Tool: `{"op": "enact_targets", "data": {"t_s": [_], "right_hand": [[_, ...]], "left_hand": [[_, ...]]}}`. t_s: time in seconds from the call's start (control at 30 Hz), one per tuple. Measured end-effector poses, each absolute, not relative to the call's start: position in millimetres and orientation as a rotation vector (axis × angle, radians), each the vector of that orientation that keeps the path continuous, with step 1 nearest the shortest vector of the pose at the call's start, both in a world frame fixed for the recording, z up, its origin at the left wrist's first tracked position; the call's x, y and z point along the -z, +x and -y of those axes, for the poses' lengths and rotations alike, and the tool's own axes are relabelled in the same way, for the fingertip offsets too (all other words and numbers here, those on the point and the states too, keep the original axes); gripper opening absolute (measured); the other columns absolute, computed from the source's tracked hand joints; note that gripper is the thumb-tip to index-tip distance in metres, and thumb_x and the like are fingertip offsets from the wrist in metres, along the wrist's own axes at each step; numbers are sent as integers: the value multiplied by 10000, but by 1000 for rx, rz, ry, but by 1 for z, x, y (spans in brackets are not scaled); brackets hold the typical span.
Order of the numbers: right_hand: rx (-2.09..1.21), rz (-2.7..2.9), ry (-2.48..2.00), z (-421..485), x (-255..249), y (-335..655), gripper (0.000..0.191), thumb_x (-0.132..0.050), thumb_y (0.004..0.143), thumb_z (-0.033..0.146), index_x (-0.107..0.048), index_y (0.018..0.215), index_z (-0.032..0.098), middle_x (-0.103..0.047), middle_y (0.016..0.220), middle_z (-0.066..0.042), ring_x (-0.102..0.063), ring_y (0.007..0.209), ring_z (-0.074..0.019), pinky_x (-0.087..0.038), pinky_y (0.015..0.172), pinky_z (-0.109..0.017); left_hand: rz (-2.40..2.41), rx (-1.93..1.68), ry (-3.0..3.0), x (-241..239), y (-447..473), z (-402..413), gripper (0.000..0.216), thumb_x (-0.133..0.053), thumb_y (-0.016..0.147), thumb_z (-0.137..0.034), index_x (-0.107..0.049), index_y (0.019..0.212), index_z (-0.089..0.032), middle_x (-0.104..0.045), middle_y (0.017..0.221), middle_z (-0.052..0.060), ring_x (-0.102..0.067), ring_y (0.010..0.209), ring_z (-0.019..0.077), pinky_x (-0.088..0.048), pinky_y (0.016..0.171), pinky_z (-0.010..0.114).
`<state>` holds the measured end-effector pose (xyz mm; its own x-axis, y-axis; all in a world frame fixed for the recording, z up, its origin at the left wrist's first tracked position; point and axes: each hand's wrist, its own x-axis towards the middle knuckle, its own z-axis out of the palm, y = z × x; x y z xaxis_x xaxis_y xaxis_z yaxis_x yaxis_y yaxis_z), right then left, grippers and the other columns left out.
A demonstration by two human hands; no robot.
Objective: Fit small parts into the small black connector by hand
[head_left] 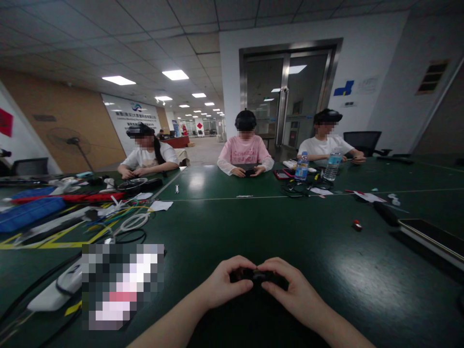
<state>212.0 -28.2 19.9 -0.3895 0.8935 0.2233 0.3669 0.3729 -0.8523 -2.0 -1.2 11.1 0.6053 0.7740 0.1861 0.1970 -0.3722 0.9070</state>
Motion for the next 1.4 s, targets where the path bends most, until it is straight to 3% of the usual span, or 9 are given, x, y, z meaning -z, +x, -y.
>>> {"op": "enact_targets", "data": {"t_s": [0.5,0.77,1.4], "right_hand": [[-923,1917,-1100,28,-18,211,242,-609,785,163,-639,1010,246,-642,1003,-30,-598,970,-204,-473,851,-337],[-926,1912,-1136,28,-18,211,242,-612,779,177,-635,1010,244,-650,1011,-35,-598,972,-213,-474,854,-355],[-1006,1917,-1188,28,-20,212,281,-613,796,249,-620,1076,256,-658,1063,-35,-590,997,-224,-460,876,-375]], "left_hand": [[-833,-747,1833,-6,-2,1,323,-637,774,-252,-574,1085,-192,-567,919,22,-513,772,153,-418,686,265],[-806,-761,1771,-4,-3,0,406,-657,754,-222,-518,1134,-187,-567,1013,45,-543,862,184,-437,763,309],[-828,-697,1764,-4,-3,0,352,-569,851,-324,-514,1173,-193,-561,1038,51,-542,885,187,-445,775,312]]}}
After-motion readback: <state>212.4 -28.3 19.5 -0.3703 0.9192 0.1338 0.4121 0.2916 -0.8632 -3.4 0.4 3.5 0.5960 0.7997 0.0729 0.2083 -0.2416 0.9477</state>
